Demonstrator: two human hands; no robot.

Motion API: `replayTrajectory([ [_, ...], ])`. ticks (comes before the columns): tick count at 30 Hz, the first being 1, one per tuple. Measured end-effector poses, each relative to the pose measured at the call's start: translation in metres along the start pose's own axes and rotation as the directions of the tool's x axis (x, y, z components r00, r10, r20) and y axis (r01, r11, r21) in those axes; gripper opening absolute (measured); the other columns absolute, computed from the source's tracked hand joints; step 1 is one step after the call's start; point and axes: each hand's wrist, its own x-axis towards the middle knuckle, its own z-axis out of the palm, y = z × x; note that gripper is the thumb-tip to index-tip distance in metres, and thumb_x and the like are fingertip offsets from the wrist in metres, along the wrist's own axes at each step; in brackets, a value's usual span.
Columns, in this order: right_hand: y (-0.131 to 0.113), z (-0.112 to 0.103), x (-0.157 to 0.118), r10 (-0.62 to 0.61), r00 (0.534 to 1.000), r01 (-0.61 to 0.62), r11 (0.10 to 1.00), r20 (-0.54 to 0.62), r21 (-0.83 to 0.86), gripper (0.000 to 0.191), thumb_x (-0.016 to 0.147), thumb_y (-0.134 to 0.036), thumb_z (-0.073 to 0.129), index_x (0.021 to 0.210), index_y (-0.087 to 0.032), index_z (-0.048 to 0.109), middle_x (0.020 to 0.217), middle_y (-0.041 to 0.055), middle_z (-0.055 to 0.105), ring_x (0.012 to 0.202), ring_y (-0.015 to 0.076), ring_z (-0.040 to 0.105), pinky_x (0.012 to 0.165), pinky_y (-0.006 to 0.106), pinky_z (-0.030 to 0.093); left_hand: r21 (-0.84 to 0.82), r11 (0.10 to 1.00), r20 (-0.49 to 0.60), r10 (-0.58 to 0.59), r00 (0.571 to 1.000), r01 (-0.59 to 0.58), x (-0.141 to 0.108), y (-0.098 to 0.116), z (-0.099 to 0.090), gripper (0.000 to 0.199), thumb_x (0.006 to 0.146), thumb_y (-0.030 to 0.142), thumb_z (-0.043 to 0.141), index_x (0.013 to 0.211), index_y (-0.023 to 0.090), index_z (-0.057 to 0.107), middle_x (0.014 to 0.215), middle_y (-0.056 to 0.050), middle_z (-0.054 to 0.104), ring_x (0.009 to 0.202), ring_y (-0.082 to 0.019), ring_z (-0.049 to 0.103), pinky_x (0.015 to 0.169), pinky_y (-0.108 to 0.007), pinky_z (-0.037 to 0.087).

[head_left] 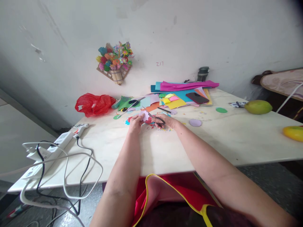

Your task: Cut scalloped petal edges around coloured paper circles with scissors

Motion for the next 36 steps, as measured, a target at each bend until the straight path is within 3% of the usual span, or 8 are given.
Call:
replayTrajectory([
  [8,-0.003,0.001,0.000,0.013,1.000,-0.013,1.000,-0.008,0.023,0.031,0.086,-0.043,0.056,0.075,-0.015,0.051,0.052,-0.0023,0.057,0.036,0.0076,0.052,0.029,0.015,0.031,-0.016,1.000,-0.024,0.016,1.000,-0.016,0.001,-0.003,0.003,0.030,0.051,0.028,0.082,0.062,0.014,0.058,0.060,0.000,0.062,0.057,-0.011,0.060,0.059,-0.025,0.051],
  [18,-0.002,0.005,0.002,0.004,0.994,0.005,0.997,-0.109,0.082,0.038,0.081,-0.052,0.060,0.073,-0.015,0.051,0.053,-0.0023,0.057,0.038,0.0065,0.052,0.029,0.014,0.030,-0.015,0.997,-0.016,0.073,0.997,-0.073,-0.005,-0.008,0.024,0.039,0.053,0.039,0.081,0.072,0.016,0.057,0.062,0.001,0.061,0.058,-0.011,0.059,0.064,-0.030,0.054],
  [25,0.001,0.005,0.004,-0.017,0.993,0.027,0.996,-0.118,0.082,0.036,0.081,-0.049,0.060,0.072,-0.015,0.053,0.054,-0.0021,0.058,0.039,0.0069,0.053,0.030,0.014,0.031,0.015,0.996,-0.064,0.091,0.994,-0.090,-0.007,-0.013,0.034,0.037,0.061,0.041,0.077,0.079,0.017,0.055,0.068,-0.001,0.063,0.061,-0.015,0.063,0.064,-0.033,0.053],
  [36,-0.002,0.006,0.002,-0.040,0.989,0.052,0.995,-0.144,0.087,0.036,0.080,-0.051,0.059,0.072,-0.016,0.053,0.055,-0.0017,0.057,0.040,0.0073,0.052,0.031,0.015,0.029,0.066,0.990,-0.109,0.128,0.986,-0.121,-0.007,-0.015,0.036,0.038,0.062,0.041,0.074,0.082,0.017,0.052,0.072,-0.002,0.065,0.065,-0.015,0.065,0.070,-0.033,0.053],
])
